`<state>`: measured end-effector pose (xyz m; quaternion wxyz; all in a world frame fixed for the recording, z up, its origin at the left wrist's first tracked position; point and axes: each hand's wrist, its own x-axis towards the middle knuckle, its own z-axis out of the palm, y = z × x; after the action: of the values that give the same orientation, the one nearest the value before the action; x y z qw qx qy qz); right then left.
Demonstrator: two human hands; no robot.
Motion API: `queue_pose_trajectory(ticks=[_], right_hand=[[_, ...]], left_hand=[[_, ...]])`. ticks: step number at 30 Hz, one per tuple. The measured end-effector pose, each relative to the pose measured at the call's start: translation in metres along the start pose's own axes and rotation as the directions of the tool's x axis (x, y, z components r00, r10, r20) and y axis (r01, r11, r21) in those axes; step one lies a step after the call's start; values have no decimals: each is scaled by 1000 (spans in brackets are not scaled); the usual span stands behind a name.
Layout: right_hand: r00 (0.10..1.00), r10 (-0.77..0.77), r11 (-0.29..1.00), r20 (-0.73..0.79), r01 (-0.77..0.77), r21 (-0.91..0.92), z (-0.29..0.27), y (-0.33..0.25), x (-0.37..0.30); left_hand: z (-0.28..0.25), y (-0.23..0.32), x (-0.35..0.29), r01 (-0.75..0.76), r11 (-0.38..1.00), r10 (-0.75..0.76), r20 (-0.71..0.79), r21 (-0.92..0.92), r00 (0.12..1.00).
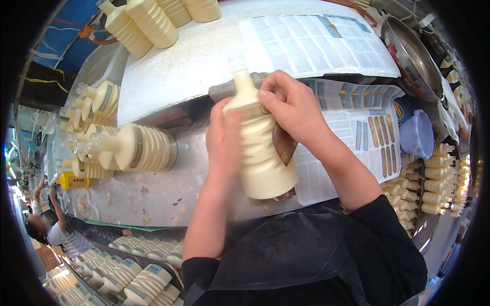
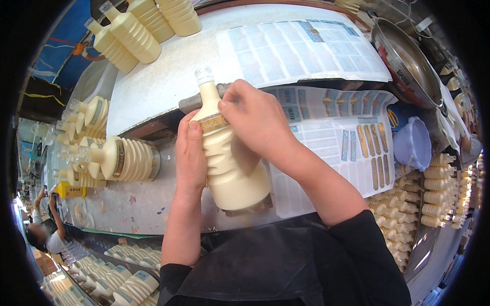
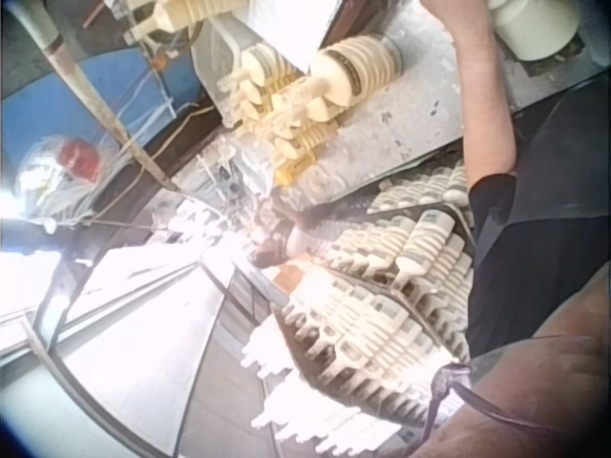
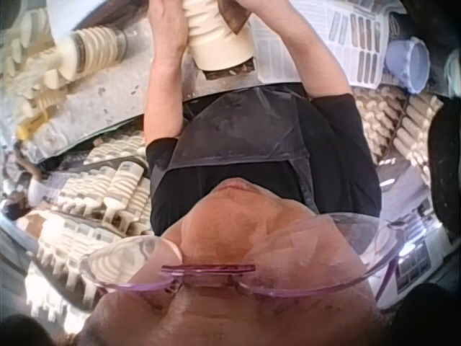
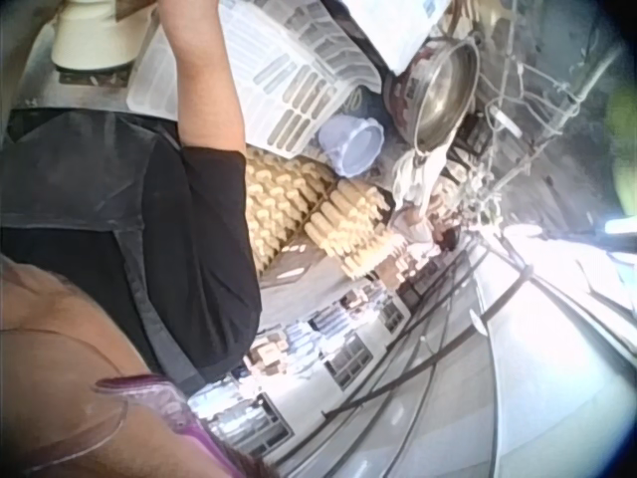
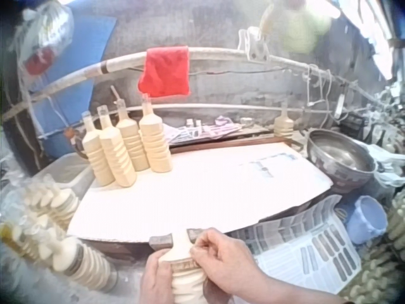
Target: The person applies rectangular labels to the necks of cream-colored plastic bottles. They pick up each bottle, place a label on the neck, smooth it down, and set the bottle aside. The process is repeated for multiple bottles.
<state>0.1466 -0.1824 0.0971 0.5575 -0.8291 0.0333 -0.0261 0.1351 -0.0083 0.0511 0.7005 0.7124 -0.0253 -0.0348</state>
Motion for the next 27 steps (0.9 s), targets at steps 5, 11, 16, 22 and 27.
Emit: queue_pose_trajectory(ticks=[5, 11, 16, 22, 27], right_hand=[[998, 9, 992, 65, 0, -126, -6, -16, -4], [999, 33, 983, 39, -26, -181, -4, -19, -4], [999, 19, 979, 27, -13, -203, -2, -20, -5], [999, -25, 980, 33, 18, 200, -22, 2, -1], [986, -75, 912, -150, 129, 389, -30, -10, -13]], left_hand=[[5, 7, -1, 105, 993, -102, -65, 48, 993], [1, 4, 0, 65, 997, -65, -1, -41, 998], [2, 0, -2, 63, 976, -62, 11, -207, 998], [2, 6, -10, 92, 969, -101, -30, -229, 994], [-2, 3, -14, 126, 855, -150, -6, -504, 989]])
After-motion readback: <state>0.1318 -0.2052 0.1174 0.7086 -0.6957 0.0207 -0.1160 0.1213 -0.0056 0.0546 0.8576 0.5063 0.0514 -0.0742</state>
